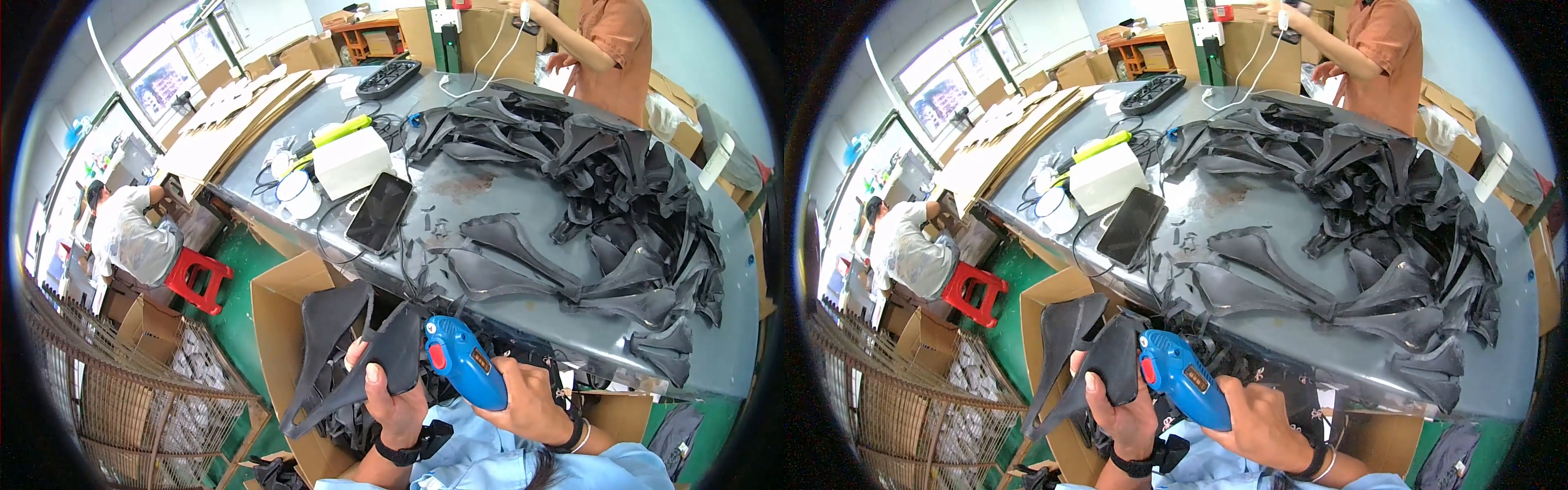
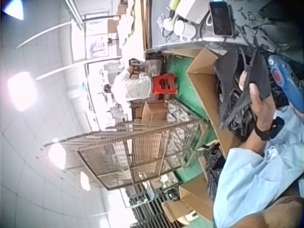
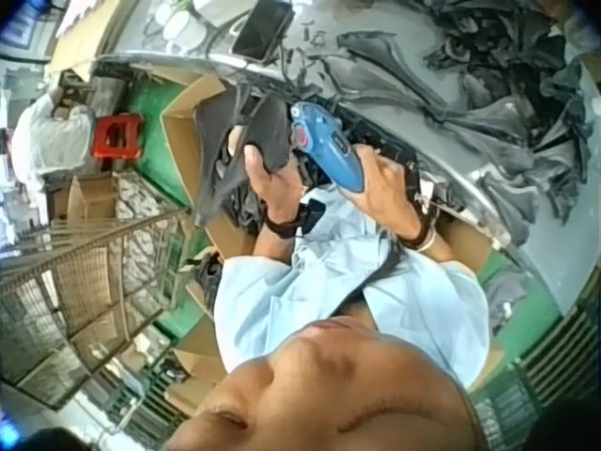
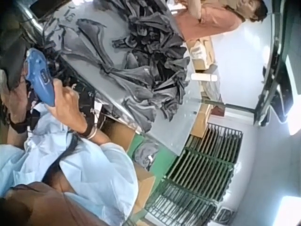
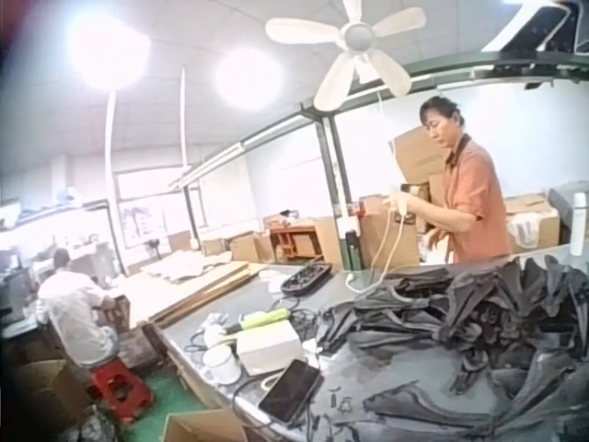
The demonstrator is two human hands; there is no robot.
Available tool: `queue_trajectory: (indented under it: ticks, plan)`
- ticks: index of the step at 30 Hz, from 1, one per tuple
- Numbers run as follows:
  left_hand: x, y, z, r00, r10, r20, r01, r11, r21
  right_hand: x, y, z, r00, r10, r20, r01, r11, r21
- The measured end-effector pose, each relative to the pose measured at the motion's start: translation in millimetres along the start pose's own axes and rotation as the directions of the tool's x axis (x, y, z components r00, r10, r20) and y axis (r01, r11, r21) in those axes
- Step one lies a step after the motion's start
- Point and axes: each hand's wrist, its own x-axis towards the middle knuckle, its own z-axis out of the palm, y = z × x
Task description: The person uses a blue electric cutter to trim excess material from the edges of black foam components, picking pieces from a box and placing the finished items onto a pile on the workbench. They periodically clear the workspace by pushing scraps aside before continuing to trim more components.
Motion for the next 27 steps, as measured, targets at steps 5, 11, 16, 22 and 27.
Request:
queue_trajectory:
  ticks: [5, 11, 16, 22, 27]
  plan:
    - [4.6, 14.6, -20.0, 0.999, 0.002, -0.035, 0.004, 0.986, 0.166, 1.7, 6.6, 4.1, 0.998, -0.042, 0.052, 0.040, 0.998, 0.041]
    - [26.9, 53.9, -14.3, 0.965, -0.250, -0.074, 0.259, 0.896, 0.360, -8.1, 15.2, -1.8, 0.995, -0.060, 0.084, 0.054, 0.996, 0.071]
    - [34.6, 72.1, -8.0, 0.947, -0.305, -0.101, 0.320, 0.873, 0.369, -13.4, 16.5, -1.4, 0.989, -0.079, 0.123, 0.066, 0.992, 0.106]
    - [35.8, 74.6, -5.8, 0.921, -0.390, 0.007, 0.352, 0.838, 0.417, -13.7, 17.5, -0.4, 0.984, -0.090, 0.157, 0.070, 0.990, 0.125]
    - [31.4, 69.6, -9.1, 0.882, -0.471, 0.020, 0.367, 0.713, 0.598, -14.0, 15.1, 1.7, 0.974, -0.109, 0.198, 0.081, 0.987, 0.141]
